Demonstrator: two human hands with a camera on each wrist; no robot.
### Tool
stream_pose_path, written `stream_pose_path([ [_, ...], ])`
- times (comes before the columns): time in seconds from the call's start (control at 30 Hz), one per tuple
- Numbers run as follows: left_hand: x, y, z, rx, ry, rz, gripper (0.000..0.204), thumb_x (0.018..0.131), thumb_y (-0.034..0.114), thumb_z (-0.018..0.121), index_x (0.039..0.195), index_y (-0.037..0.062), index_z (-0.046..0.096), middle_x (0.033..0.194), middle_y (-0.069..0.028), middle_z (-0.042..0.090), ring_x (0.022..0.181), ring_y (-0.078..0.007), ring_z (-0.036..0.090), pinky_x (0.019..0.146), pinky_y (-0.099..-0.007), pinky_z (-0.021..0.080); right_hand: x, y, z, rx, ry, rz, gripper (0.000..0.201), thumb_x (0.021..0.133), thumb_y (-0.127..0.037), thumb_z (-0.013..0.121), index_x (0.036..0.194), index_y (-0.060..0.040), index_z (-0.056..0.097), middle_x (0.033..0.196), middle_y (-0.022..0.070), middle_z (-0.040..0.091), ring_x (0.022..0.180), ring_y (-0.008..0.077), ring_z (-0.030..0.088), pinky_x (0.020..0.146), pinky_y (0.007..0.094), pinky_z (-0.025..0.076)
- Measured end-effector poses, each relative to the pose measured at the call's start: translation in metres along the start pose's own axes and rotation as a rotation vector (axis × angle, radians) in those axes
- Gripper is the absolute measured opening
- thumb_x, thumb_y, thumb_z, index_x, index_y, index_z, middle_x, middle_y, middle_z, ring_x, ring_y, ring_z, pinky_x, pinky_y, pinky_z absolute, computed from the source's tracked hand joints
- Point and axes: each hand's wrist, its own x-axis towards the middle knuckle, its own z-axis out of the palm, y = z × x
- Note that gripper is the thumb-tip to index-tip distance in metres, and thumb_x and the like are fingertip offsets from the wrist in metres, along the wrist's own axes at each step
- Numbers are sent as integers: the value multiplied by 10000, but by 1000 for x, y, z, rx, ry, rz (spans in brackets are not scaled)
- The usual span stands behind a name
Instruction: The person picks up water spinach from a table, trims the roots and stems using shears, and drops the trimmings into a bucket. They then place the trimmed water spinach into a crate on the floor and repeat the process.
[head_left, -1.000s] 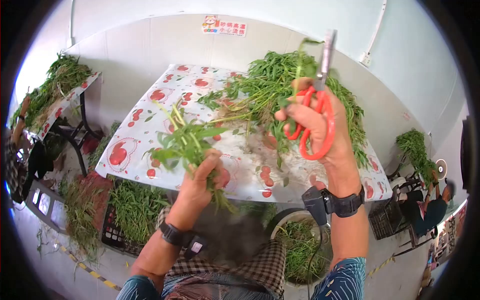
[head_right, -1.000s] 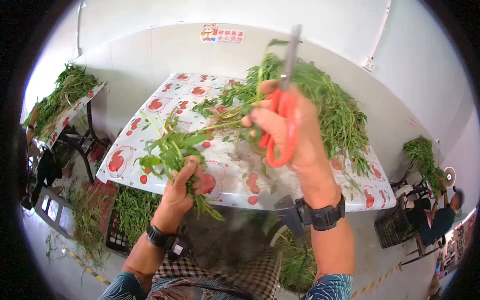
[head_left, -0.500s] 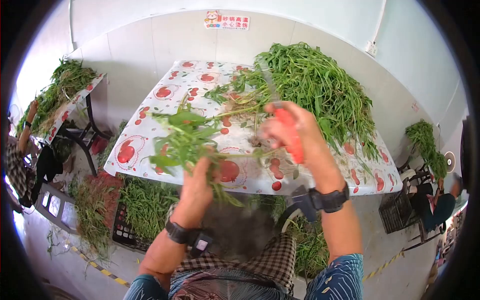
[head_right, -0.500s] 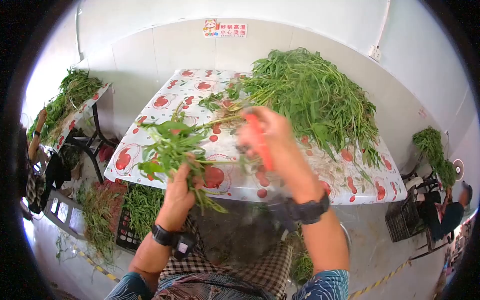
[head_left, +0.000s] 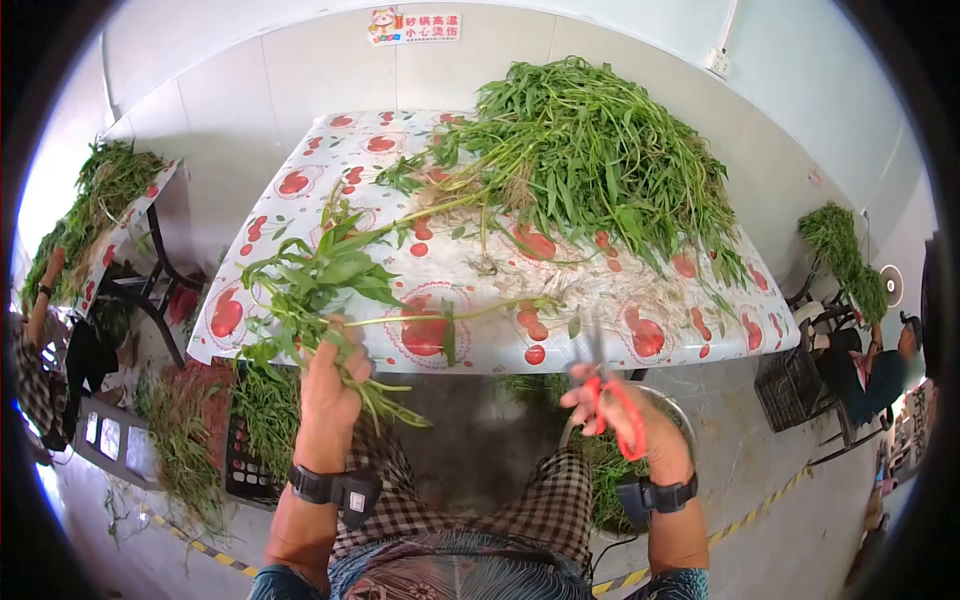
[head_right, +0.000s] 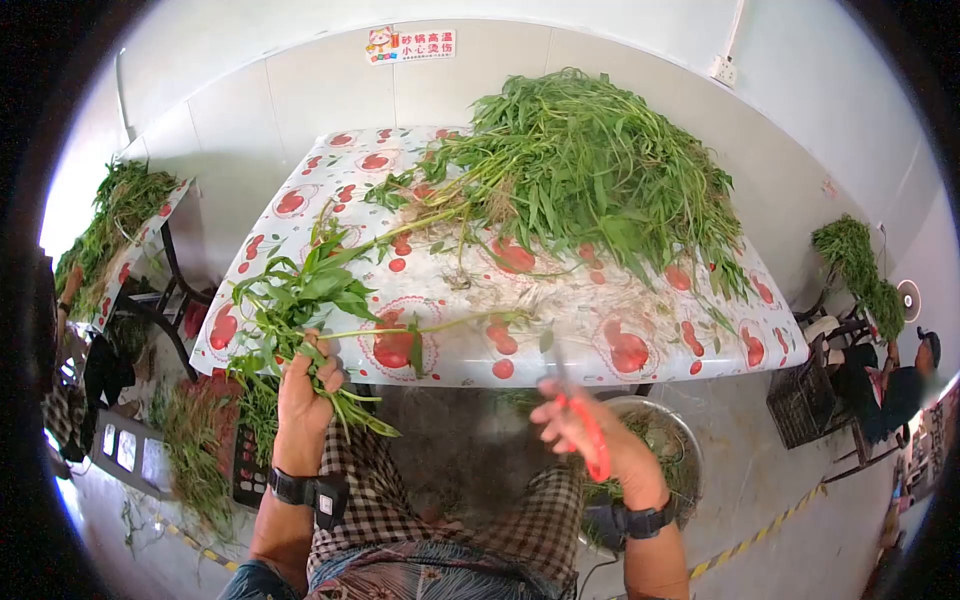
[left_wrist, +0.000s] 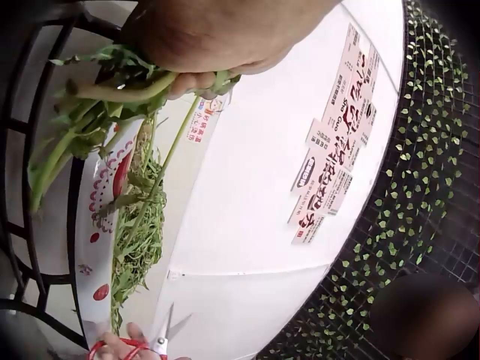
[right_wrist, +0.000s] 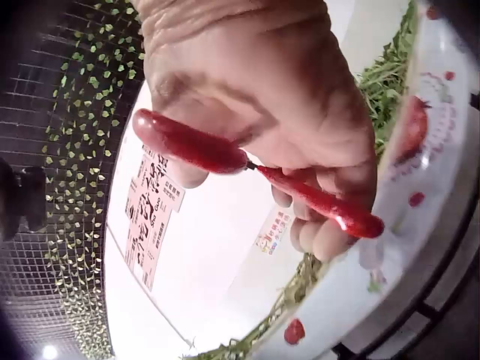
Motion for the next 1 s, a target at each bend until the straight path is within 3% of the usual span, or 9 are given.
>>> stream_pose_path([
  [0.17,6,-31,23,124,15,-44,170,840,144,550,993,74,524,743,-17,541,507,-76,390,432,-197,310,7,3,25,83,-71,-13,721,797,-545,524,1248,-9,354,1000,127,552,788,143,548,679,273,469],
  [0.2,6,-33,29,369,-116,-21,207,835,149,563,1029,90,523,758,-10,540,503,-77,381,436,-199,305,7,-4,32,111,-83,-14,724,796,-547,524,1246,-6,355,997,130,554,788,143,548,678,274,468],
  [0.3,-3,-32,42,283,-181,-53,310,841,195,566,1129,119,480,872,5,538,624,-66,445,445,-203,318,15,-9,42,140,-145,-25,746,784,-575,519,1240,-5,363,1000,138,562,784,146,554,666,271,474],
  [0.33,-5,-28,46,286,-180,-27,337,843,187,557,1160,119,464,844,4,532,600,-64,430,432,-203,313,17,-13,45,138,-156,-18,755,778,-583,521,1238,-5,366,999,138,563,782,146,556,665,270,477],
  [0.47,-5,-20,39,88,-79,-68,313,827,163,580,1123,114,492,770,1,524,545,-65,409,427,-195,319,29,-5,56,167,-209,27,794,756,-619,519,1234,-1,374,986,132,568,772,145,560,657,267,485],
  [0.6,6,-23,29,67,-113,10,189,831,161,583,1013,122,551,750,-2,554,492,-75,422,432,-214,322,39,-9,70,146,-285,45,803,758,-629,506,1233,5,377,969,127,574,768,145,560,652,266,487],
  [0.77,5,-24,30,96,-123,-13,175,832,150,570,998,101,545,757,-16,569,480,-74,418,420,-213,313,50,-10,86,92,-342,63,789,779,-624,479,1225,19,381,943,121,581,762,140,558,631,260,484],
  [0.9,-6,-20,38,168,-202,-34,157,837,123,508,969,41,527,824,-55,591,513,-53,453,407,-175,317,64,-18,98,52,-295,18,741,809,-599,453,1203,26,400,900,106,583,740,136,556,606,258,481],
  [1.0,-1,-28,28,92,-189,-32,152,822,108,520,964,53,523,820,-59,592,517,-51,453,406,-171,315,71,-18,102,55,-260,-29,717,821,-588,441,1186,29,416,873,97,581,714,136,556,592,259,482],
])
